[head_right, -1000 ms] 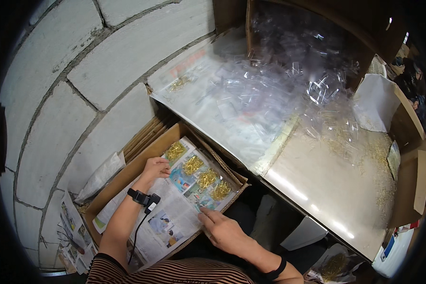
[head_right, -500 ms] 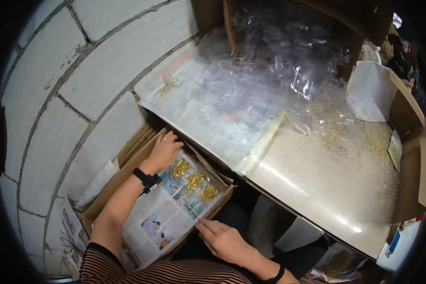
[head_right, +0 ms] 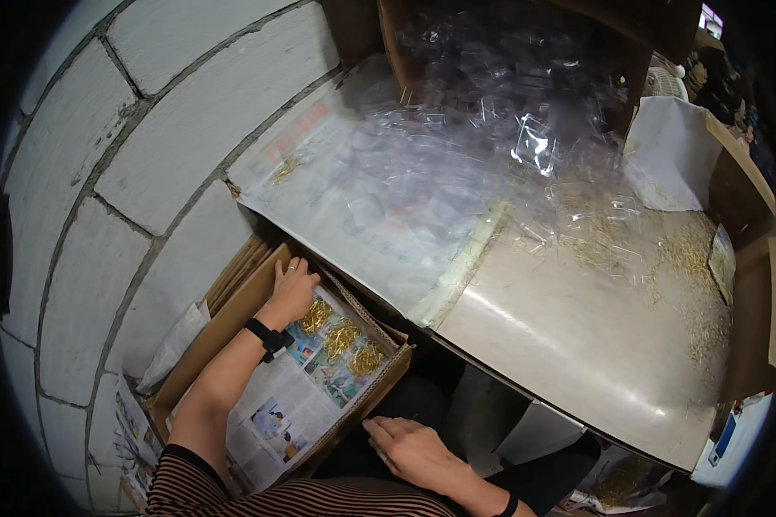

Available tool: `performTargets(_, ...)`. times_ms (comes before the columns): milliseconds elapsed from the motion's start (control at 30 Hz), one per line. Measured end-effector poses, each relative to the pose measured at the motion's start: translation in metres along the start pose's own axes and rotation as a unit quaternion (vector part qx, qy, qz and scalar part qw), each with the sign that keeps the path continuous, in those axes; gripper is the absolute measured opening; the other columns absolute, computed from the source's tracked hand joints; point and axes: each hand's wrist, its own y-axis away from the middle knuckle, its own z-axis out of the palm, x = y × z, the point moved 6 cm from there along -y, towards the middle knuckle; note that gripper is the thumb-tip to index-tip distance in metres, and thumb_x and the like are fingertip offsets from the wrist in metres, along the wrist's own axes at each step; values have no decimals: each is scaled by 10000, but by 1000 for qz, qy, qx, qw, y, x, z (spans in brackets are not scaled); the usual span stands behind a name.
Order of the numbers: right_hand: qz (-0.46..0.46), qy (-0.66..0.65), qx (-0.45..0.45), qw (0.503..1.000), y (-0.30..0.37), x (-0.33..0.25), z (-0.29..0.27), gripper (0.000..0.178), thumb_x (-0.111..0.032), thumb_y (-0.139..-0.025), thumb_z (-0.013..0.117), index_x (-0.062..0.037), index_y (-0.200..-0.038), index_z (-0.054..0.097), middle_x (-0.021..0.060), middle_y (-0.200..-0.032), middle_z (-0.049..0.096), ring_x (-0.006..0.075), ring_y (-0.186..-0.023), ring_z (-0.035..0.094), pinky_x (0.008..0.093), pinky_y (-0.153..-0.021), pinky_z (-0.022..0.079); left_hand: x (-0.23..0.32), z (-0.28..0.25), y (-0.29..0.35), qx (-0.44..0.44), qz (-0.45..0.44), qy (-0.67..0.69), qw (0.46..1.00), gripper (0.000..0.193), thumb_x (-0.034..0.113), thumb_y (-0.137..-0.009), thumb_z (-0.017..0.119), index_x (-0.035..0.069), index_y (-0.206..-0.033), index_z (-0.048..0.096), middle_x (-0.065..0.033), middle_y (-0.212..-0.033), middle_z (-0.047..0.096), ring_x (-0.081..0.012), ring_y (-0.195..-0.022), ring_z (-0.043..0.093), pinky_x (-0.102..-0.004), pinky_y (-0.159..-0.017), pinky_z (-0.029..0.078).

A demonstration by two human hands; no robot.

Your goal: Sorting and packaging gold-colored metal pins into small plastic bags.

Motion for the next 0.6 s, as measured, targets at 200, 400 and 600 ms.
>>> performTargets(200, 21, 10, -39, 999, 5, 10, 10, 330, -139, -849, 567, 28, -1133, 538, 166, -1034, 611, 321, -902, 613, 375, -766, 519, 2, 4, -3, -4, -2, 13, 1000, 279, 18, -739, 562, 85, -993, 659, -172, -1104, 488, -346, -1199, 386, -621, -1033, 206)
performTargets(400, 36, 5, -59, 998, 6, 11, 13, 334, -139, -847, 568, 36, -1131, 539, 176, -1038, 612, 324, -912, 611, 380, -763, 519, -5, 3, 4, -11, -24, 56, 998, 304, 7, -735, 545, 80, -1013, 644, -160, -1132, 503, -328, -1192, 401, -612, -1037, 200)
performTargets(600, 32, 14, -30, 999, 13, 15, 9, 311, -114, -840, 547, 53, -1102, 531, 168, -967, 599, 325, -851, 602, 388, -720, 505, -36, -33, 51, 168, -69, 251, 951, 286, -2, -754, 520, 26, -1023, 612, -173, -1089, 585, -342, -1040, 540, -491, -949, 385)
